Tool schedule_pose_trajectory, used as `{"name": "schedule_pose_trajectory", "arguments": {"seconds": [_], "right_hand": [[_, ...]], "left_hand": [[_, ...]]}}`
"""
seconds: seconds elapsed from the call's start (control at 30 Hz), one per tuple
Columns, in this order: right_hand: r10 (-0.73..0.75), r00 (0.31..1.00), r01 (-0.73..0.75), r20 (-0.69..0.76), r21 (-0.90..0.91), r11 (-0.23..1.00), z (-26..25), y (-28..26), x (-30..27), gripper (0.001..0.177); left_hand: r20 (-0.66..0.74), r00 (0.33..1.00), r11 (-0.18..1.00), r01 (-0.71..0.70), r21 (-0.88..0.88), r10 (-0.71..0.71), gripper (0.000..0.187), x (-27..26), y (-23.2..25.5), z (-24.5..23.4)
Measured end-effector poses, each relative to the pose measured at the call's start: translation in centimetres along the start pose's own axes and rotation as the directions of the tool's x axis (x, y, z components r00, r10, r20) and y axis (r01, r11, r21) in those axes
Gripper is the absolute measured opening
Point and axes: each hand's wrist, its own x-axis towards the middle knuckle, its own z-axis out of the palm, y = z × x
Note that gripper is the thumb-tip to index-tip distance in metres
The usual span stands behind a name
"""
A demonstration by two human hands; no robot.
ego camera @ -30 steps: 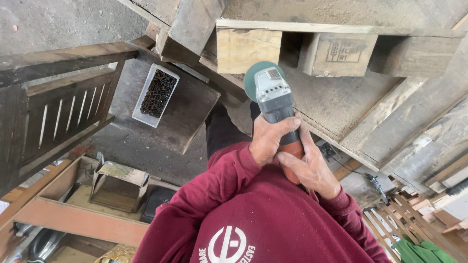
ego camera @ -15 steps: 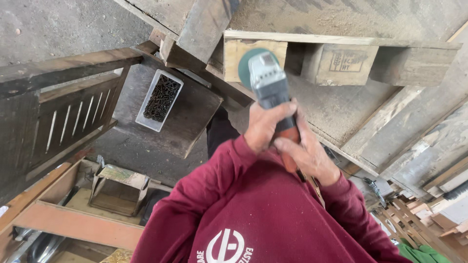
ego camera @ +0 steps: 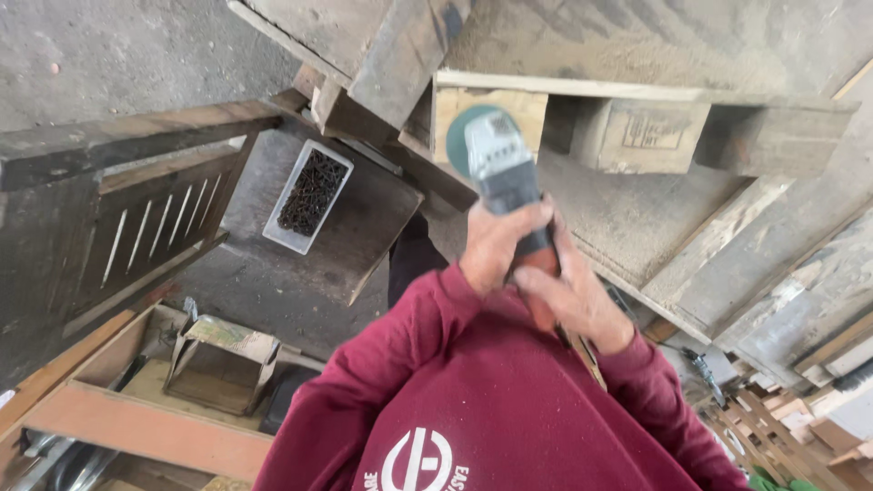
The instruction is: The person uses an angle grinder with a sanding disc to smooth the edges and surfaces of a wooden pallet. They reposition the pallet on a workbench to access different sections, grinding the wood while holding the tool with both hands.
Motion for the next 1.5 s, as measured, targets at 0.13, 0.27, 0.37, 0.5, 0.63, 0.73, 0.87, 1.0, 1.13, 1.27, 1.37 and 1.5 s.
{"name": "schedule_pose_trajectory", "arguments": {"seconds": [0.13, 0.27, 0.37, 0.5, 0.63, 0.73, 0.87, 1.0, 1.13, 1.27, 1.37, 1.5], "right_hand": [[0.033, 0.998, -0.034, 0.046, 0.033, 0.999, 0.9, -0.3, -1.4, 0.099], [0.062, 0.998, -0.062, 0.01, -0.008, 0.998, 0.5, -0.5, 0.1, 0.099], [0.012, 1.0, -0.013, -0.016, -0.066, 0.998, 0.4, -0.2, 0.1, 0.097], [0.06, 0.998, -0.059, 0.004, -0.121, 0.991, 1.4, 0.1, -2.2, 0.098], [0.127, 0.991, -0.131, -0.046, -0.116, 0.984, 2.3, 0.7, -2.4, 0.101], [0.32, 0.946, -0.319, -0.044, 0.029, 0.947, 2.9, 1.4, -2.1, 0.109], [0.094, 0.995, -0.095, -0.023, -0.046, 0.994, 3.1, 2.2, -2.3, 0.101], [0.026, 0.997, -0.03, -0.066, -0.064, 0.998, 2.3, 3.5, -3.1, 0.101], [0.129, 0.986, -0.134, -0.107, -0.043, 0.99, 1.0, 4.8, -4.0, 0.103], [0.119, 0.978, -0.124, -0.172, -0.022, 0.992, -0.6, 5.5, -5.0, 0.103], [0.153, 0.967, -0.141, -0.206, 0.071, 0.987, -1.3, 5.4, -5.8, 0.102], [0.233, 0.946, -0.212, -0.224, 0.113, 0.971, -1.5, 4.1, -5.8, 0.104]], "left_hand": [[-0.019, 1.0, 0.999, 0.006, -0.043, -0.007, 0.028, -2.0, -0.8, -0.3], [-0.001, 1.0, 0.997, -0.031, -0.064, 0.031, 0.028, -0.4, -0.3, -0.8], [0.029, 0.999, 0.996, -0.041, -0.082, 0.043, 0.029, -0.6, -1.0, -1.3], [0.077, 0.996, 0.99, -0.021, -0.141, 0.032, 0.031, -2.7, -2.7, -1.5], [0.077, 0.997, 0.997, -0.025, -0.076, 0.031, 0.032, -3.2, -2.8, -2.3], [0.093, 0.994, 0.996, -0.052, -0.074, 0.059, 0.03, -3.3, -2.7, -3.1], [0.057, 0.997, 0.998, -0.039, -0.059, 0.042, 0.032, -3.3, -3.2, -3.5], [0.059, 0.998, 0.999, -0.021, -0.036, 0.023, 0.033, -3.2, -4.7, -2.7], [0.105, 0.994, 0.999, 0.042, -0.03, -0.039, 0.033, -2.3, -6.0, -1.4], [0.134, 0.988, 0.997, 0.071, 0.012, -0.072, 0.037, -1.3, -7.5, 0.9], [0.141, 0.984, 0.994, 0.099, 0.052, -0.105, 0.039, -0.7, -8.4, 2.4], [0.139, 0.987, 0.996, 0.071, 0.057, -0.079, 0.04, -0.9, -7.7, 3.3]]}}
